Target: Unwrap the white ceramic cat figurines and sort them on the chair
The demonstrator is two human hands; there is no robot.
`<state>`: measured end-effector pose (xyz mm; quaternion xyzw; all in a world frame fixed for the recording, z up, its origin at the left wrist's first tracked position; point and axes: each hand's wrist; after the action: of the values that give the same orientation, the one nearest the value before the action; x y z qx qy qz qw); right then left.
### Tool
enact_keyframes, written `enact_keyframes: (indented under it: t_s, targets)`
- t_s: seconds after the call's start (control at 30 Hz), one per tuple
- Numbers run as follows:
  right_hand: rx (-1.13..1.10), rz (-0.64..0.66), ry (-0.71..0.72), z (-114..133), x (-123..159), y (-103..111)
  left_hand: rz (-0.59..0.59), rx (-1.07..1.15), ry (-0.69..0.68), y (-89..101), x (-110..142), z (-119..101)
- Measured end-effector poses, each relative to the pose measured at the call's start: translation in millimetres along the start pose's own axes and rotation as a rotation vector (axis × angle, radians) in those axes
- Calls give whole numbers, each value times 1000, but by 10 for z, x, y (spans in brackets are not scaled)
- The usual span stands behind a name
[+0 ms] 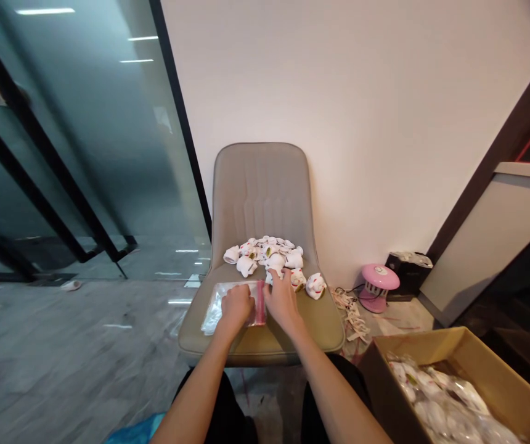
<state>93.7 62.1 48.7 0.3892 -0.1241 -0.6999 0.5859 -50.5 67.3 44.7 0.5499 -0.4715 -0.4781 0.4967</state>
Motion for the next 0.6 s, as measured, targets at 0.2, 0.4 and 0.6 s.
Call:
enact_keyframes:
  t_s: [0.2, 0.4, 0.6]
  targets:
    - [113, 152, -50, -75, -16, -57, -249, 105, -30, -21, -112, 152]
    - [203, 230, -54, -150, -114, -162, -444, -6, -157, 9, -424, 122]
    - [207, 203, -14, -180, -78, -163, -527, -181, -178, 33, -934, -221]
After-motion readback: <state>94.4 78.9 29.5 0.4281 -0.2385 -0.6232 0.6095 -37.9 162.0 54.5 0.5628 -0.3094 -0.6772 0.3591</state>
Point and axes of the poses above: each hand's wrist, its own x-axis away from the middle knuckle, its own y-axis out of the back of the hand, z = x × y, and after that the axes turned 6 degrees about -x, right-handed
